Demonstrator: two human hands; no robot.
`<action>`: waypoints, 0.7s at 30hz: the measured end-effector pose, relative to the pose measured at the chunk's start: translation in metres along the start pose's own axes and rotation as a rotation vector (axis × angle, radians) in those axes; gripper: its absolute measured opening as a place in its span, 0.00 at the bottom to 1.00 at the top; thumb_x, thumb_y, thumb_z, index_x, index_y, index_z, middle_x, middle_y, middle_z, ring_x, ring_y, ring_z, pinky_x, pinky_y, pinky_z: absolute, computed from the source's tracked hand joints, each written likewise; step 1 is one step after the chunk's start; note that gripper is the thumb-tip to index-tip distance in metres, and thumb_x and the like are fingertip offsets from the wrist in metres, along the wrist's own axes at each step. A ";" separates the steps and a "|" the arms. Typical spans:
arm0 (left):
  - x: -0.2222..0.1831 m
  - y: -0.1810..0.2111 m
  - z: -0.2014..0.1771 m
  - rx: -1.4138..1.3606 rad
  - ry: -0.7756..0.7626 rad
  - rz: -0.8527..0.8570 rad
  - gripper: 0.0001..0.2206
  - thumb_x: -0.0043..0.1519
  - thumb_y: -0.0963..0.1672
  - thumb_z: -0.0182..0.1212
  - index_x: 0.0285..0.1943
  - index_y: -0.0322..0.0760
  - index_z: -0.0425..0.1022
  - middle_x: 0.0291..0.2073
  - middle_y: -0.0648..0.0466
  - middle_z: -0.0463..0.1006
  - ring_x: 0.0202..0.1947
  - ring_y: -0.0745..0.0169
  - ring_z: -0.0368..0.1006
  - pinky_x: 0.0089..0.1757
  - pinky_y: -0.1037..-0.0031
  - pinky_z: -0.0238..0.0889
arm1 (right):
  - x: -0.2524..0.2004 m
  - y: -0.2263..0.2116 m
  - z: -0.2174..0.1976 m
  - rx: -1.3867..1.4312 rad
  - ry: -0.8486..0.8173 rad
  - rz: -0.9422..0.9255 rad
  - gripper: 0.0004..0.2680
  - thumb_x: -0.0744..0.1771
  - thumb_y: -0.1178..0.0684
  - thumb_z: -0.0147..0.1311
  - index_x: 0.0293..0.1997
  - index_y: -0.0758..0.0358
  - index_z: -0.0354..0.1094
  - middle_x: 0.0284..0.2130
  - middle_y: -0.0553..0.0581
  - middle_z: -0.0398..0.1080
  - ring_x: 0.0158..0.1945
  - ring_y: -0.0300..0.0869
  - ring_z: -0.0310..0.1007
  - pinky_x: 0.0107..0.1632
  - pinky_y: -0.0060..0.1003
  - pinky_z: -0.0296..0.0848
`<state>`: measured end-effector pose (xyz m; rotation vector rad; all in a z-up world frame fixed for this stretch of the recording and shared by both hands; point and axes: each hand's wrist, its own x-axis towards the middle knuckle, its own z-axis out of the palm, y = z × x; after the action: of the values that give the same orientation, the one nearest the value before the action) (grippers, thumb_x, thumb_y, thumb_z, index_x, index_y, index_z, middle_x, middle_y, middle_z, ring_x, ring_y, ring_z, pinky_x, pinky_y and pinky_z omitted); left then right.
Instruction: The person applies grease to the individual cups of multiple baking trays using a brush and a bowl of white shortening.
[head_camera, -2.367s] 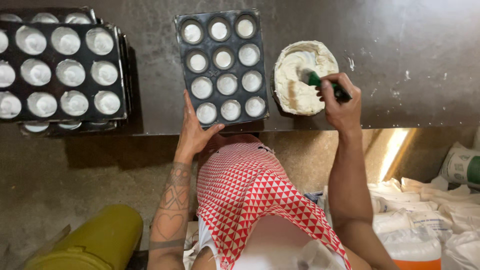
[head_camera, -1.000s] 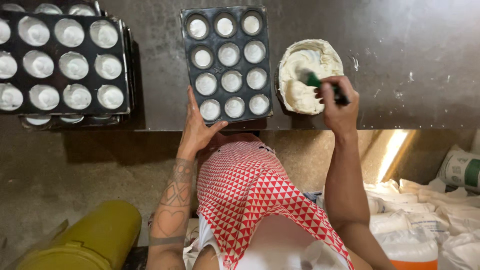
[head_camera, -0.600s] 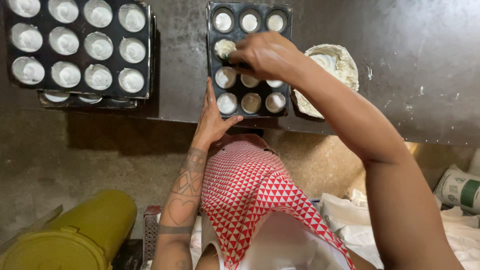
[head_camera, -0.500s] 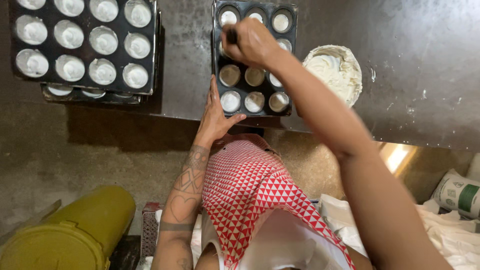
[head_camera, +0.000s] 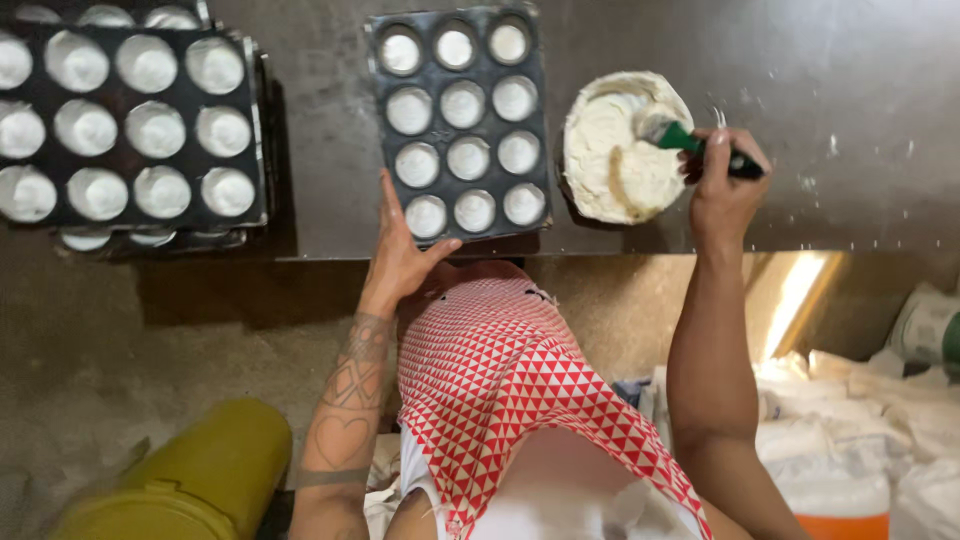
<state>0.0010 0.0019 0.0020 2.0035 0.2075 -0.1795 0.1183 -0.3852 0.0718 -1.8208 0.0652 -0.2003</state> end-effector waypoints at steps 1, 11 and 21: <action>0.000 0.000 0.000 -0.002 0.011 0.005 0.63 0.48 0.47 0.82 0.79 0.27 0.25 0.77 0.28 0.41 0.78 0.34 0.43 0.70 0.57 0.44 | 0.003 0.008 -0.012 -0.095 0.047 0.005 0.11 0.75 0.50 0.51 0.46 0.69 0.74 0.30 0.54 0.74 0.30 0.36 0.71 0.34 0.29 0.69; 0.000 -0.002 0.001 -0.013 0.021 0.000 0.64 0.48 0.48 0.80 0.80 0.28 0.23 0.78 0.29 0.40 0.78 0.36 0.43 0.71 0.58 0.43 | 0.016 0.014 0.003 -0.454 0.024 0.107 0.09 0.73 0.49 0.58 0.42 0.67 0.75 0.25 0.55 0.74 0.27 0.34 0.72 0.32 0.30 0.69; 0.000 0.003 0.000 -0.010 0.037 -0.017 0.64 0.47 0.48 0.81 0.80 0.29 0.23 0.77 0.29 0.43 0.77 0.34 0.44 0.70 0.57 0.45 | 0.074 -0.111 0.107 -0.834 -0.768 -0.903 0.10 0.66 0.53 0.66 0.53 0.55 0.79 0.40 0.57 0.77 0.41 0.52 0.77 0.42 0.45 0.76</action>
<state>0.0019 0.0007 0.0042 1.9971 0.2490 -0.1525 0.2021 -0.2659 0.1605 -2.5129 -1.4104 -0.0829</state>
